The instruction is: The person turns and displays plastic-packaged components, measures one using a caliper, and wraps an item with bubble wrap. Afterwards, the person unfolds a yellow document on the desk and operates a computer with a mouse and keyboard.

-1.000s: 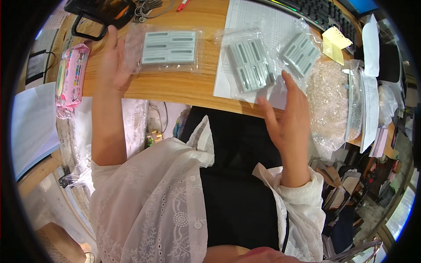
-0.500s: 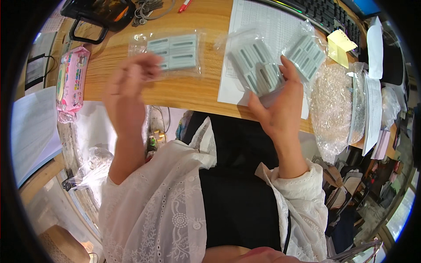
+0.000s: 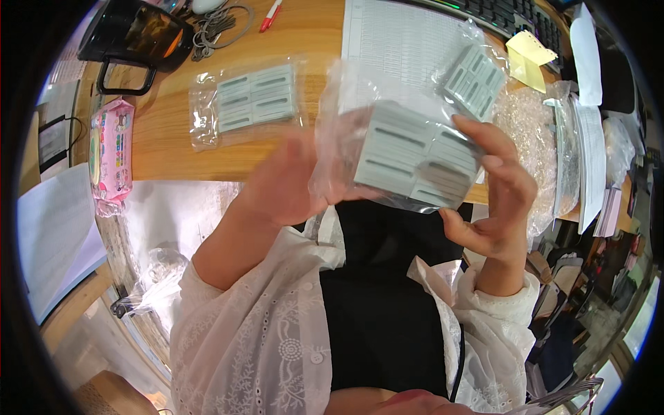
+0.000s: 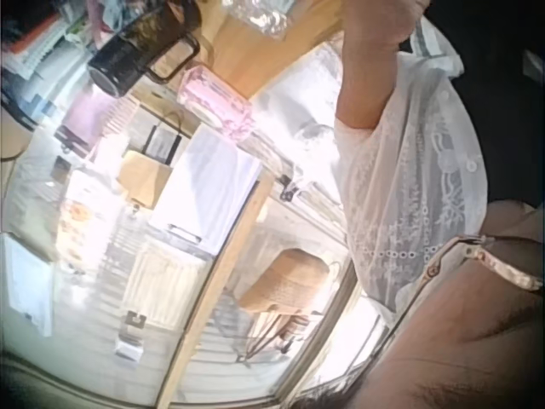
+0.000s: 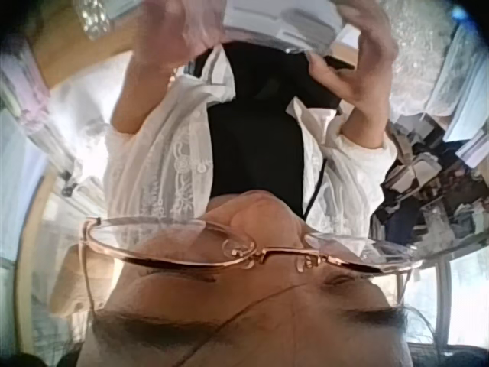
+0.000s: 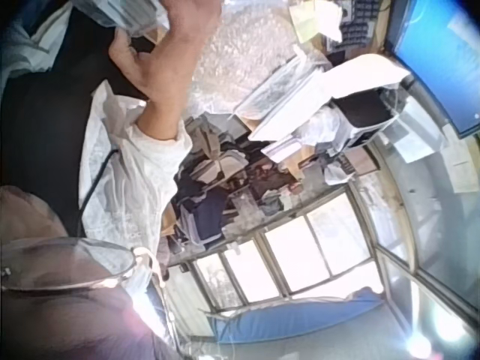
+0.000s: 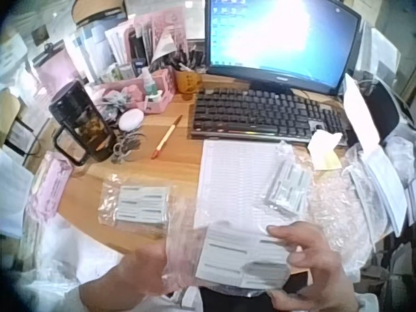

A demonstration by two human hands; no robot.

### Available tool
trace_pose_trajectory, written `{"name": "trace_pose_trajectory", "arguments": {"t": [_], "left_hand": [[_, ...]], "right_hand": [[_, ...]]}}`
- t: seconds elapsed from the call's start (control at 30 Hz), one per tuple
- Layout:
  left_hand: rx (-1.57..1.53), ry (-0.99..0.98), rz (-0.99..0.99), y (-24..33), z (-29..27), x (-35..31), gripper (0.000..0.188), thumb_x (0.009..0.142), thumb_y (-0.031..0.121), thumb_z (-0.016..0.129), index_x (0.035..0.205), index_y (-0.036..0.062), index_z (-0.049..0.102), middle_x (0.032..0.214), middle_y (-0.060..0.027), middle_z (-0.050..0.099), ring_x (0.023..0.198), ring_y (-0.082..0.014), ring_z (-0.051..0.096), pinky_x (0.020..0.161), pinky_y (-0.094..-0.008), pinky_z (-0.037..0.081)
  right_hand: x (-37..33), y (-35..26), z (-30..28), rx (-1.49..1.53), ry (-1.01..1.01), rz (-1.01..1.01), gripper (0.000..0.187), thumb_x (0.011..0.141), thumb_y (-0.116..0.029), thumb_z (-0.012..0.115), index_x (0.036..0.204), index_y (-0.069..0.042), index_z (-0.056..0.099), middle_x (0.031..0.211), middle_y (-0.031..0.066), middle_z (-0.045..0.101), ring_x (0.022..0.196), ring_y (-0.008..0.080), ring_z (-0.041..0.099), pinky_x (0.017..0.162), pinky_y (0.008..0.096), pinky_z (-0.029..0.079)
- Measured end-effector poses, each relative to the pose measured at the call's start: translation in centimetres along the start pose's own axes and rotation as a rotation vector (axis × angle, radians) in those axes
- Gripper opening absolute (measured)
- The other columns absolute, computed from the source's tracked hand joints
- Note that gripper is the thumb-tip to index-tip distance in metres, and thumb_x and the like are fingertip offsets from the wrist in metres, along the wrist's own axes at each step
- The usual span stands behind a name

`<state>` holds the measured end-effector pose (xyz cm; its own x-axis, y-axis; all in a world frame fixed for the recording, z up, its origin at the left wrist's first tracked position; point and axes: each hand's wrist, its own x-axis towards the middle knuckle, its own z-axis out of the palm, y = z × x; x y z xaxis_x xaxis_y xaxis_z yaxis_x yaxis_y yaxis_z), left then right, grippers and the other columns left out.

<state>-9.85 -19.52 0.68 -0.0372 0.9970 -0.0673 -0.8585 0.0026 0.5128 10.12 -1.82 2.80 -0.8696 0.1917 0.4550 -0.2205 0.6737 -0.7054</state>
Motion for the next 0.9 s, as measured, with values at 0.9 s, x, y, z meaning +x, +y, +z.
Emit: {"name": "trace_pose_trajectory", "arguments": {"t": [0.9], "left_hand": [[-0.417, -0.11, 0.127, 7.2, -5.7, 11.3, 0.055, 0.1, 0.039, 0.036, 0.142, 0.0035, 0.035, 0.147, -0.0191, 0.035, 0.138, -0.0369, 0.03, 0.112, -0.0595, 0.022]], "right_hand": [[4.6, 9.7, -6.6, -0.88, -0.094, 0.485, 0.074, 0.072, -0.031, 0.079, 0.132, 0.0, 0.048, 0.114, 0.0203, 0.062, 0.109, 0.0389, 0.055, 0.092, 0.0439, 0.045]]}}
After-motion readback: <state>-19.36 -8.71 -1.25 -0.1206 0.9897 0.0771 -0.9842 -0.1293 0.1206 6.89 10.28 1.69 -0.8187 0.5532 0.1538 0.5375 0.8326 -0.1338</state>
